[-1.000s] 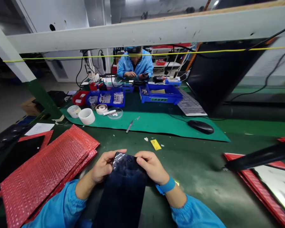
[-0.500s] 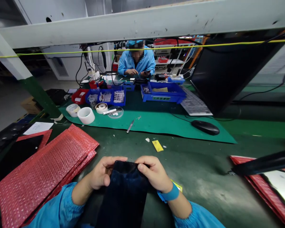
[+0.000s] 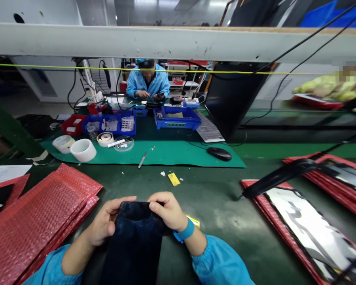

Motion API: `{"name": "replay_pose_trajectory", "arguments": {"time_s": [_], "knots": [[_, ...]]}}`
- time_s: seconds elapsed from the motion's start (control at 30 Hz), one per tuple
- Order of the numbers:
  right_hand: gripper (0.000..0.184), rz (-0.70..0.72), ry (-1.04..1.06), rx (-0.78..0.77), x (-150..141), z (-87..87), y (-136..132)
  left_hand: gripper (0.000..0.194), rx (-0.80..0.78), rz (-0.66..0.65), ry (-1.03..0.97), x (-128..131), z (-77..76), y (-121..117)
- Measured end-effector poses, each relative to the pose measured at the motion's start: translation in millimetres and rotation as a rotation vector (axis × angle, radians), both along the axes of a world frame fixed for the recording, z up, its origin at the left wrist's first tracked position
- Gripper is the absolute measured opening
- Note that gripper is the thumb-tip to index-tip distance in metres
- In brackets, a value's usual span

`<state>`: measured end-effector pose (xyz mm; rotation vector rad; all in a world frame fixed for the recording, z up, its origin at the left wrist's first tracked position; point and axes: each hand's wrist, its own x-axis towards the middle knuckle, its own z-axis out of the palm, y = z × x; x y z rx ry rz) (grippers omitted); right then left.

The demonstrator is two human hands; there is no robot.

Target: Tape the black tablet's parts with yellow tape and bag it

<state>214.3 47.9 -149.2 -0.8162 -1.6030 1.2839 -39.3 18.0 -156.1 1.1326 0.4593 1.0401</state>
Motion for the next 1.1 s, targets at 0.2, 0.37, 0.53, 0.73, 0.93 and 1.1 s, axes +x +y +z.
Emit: {"name": "replay_pose_trajectory", "arguments": {"time_s": [0.2,0.37,0.53,0.73,0.93,1.1], "knots": [[0.061,-0.022,0.014,0.017,0.5,3.5,-0.4,0.070,-0.031,-0.021,-0.001,4.5,12.7,-1.4],[0.053,-0.022,0.032,0.052,2.8,7.0,-2.6,0.073,-0.078,-0.090,-0.028,12.4,23.8,-4.3],[0.047,-0.019,0.041,0.099,3.4,11.4,-6.6,0.069,-0.108,-0.142,-0.067,15.9,30.3,-5.4],[0.043,-0.024,0.029,0.153,3.0,16.2,-9.1,0.073,-0.133,-0.167,-0.099,18.2,33.7,-6.9],[0.043,-0.030,0.013,0.173,3.8,16.8,-9.8,0.074,-0.151,-0.192,-0.116,19.6,31.4,-7.6],[0.048,-0.029,-0.005,0.183,4.1,15.5,-9.8,0.075,-0.132,-0.185,-0.098,18.3,28.7,-7.4]]}}
